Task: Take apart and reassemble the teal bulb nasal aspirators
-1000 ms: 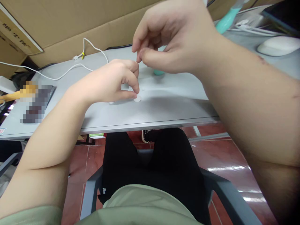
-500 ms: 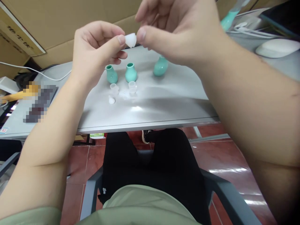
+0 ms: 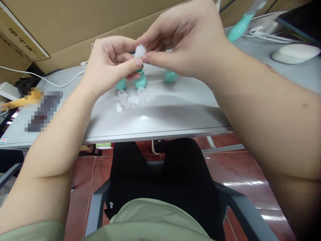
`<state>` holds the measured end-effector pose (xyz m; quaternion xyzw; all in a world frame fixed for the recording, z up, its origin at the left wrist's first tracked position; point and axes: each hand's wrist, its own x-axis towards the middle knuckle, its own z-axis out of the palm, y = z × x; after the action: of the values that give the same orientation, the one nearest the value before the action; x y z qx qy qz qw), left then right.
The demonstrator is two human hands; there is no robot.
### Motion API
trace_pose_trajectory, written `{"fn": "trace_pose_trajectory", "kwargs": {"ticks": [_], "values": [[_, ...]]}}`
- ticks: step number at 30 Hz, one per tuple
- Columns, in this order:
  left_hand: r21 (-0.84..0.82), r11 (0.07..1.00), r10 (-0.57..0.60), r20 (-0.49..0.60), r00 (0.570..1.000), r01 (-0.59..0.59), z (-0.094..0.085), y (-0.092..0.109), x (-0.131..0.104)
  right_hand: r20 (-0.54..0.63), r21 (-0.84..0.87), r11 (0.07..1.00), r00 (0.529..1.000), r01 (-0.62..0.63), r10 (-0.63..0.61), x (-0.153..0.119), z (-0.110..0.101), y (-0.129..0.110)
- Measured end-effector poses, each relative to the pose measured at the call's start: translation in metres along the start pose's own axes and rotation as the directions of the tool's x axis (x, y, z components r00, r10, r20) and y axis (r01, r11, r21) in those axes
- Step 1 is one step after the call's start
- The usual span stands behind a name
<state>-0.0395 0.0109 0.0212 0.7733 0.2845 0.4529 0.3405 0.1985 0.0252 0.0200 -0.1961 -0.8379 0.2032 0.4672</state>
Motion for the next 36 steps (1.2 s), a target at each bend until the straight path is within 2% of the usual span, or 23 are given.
{"fn": "trace_pose_trajectory", "kwargs": {"ticks": [7, 16, 24, 27, 33, 36], "values": [[0.050, 0.998, 0.036, -0.010, 0.999, -0.036, 0.001, 0.005, 0.000, -0.055, -0.204, 0.978, 0.998, -0.036, 0.025, 0.000, -0.001, -0.005], [0.084, 0.996, 0.047, -0.035, 0.998, -0.044, 0.002, -0.003, 0.003, -0.047, -0.320, 0.941, 0.994, -0.111, 0.102, 0.000, -0.003, -0.013], [0.097, 0.995, 0.038, -0.045, 0.998, -0.033, 0.002, 0.001, 0.001, -0.041, -0.290, 0.949, 0.992, -0.122, 0.115, 0.001, 0.000, -0.022], [0.117, 0.992, 0.044, -0.049, 0.998, -0.038, 0.002, 0.002, 0.000, -0.048, -0.245, 0.965, 0.995, -0.095, 0.086, 0.000, 0.002, -0.021], [0.102, 0.995, 0.008, -0.075, 0.997, 0.000, 0.004, 0.007, -0.002, -0.060, -0.045, 0.998, 0.998, 0.032, -0.035, 0.003, 0.005, -0.001], [0.111, 0.994, -0.005, -0.083, 0.997, 0.015, 0.005, 0.011, -0.002, -0.048, -0.042, 0.998, 0.998, 0.050, -0.052, 0.005, 0.004, 0.008]]}}
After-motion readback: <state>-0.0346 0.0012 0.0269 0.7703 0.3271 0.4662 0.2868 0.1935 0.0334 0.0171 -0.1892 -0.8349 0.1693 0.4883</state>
